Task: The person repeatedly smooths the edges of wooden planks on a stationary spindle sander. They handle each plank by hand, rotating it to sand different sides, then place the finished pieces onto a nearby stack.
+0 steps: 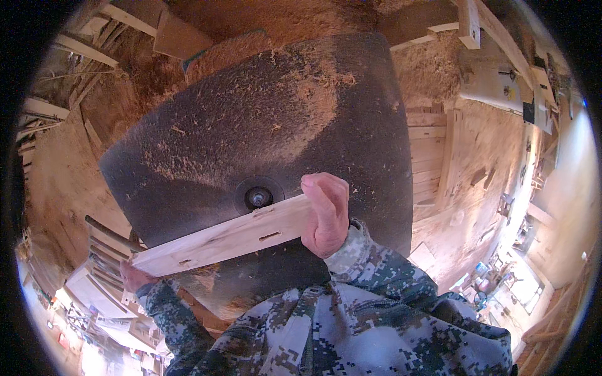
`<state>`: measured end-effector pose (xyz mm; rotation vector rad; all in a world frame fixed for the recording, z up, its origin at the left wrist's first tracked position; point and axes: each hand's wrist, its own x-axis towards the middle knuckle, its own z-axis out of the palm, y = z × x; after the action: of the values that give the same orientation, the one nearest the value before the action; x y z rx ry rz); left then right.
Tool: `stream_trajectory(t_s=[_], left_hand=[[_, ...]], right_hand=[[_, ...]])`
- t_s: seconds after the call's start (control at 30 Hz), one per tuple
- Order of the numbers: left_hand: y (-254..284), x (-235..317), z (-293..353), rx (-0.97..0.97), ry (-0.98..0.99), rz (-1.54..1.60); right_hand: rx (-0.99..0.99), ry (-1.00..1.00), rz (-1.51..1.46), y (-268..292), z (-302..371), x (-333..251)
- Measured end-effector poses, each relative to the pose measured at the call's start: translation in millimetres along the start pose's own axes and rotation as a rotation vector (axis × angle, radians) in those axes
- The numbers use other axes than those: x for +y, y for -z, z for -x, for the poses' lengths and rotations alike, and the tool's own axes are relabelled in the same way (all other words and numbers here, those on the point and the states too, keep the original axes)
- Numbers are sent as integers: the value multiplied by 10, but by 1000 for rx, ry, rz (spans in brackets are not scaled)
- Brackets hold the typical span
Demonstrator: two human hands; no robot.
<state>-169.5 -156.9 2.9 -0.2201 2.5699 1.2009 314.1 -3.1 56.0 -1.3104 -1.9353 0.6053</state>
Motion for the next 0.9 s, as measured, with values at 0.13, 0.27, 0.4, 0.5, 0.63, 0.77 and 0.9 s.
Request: stream_trajectory(t_s=[0.13, 0.27, 0.4, 0.5, 0.63, 0.77, 0.9], left_hand=[[207, -150, -210, -77, -417, -514], [337, -351, -456, -69, -178, -113], [350, -398, -480, -98, -427, -306], [330, -281, -308, -105, -470, -469], [389, -207, -192, -94, 161, 151], [645, -425, -424, -73, -116, -284], [888, -684, -525, -38, -257, -573]], right_hand=[[4, 36, -25, -78, -36, -17], [-7, 44, -27, -116, -95, -49], [0, 53, -26, -137, -155, -73], [-39, 87, 9, -144, -187, -70], [-30, 89, -57, -218, -196, -95], [-17, 110, -95, -359, -196, -135], [-49, 139, -145, -476, -170, -177]])
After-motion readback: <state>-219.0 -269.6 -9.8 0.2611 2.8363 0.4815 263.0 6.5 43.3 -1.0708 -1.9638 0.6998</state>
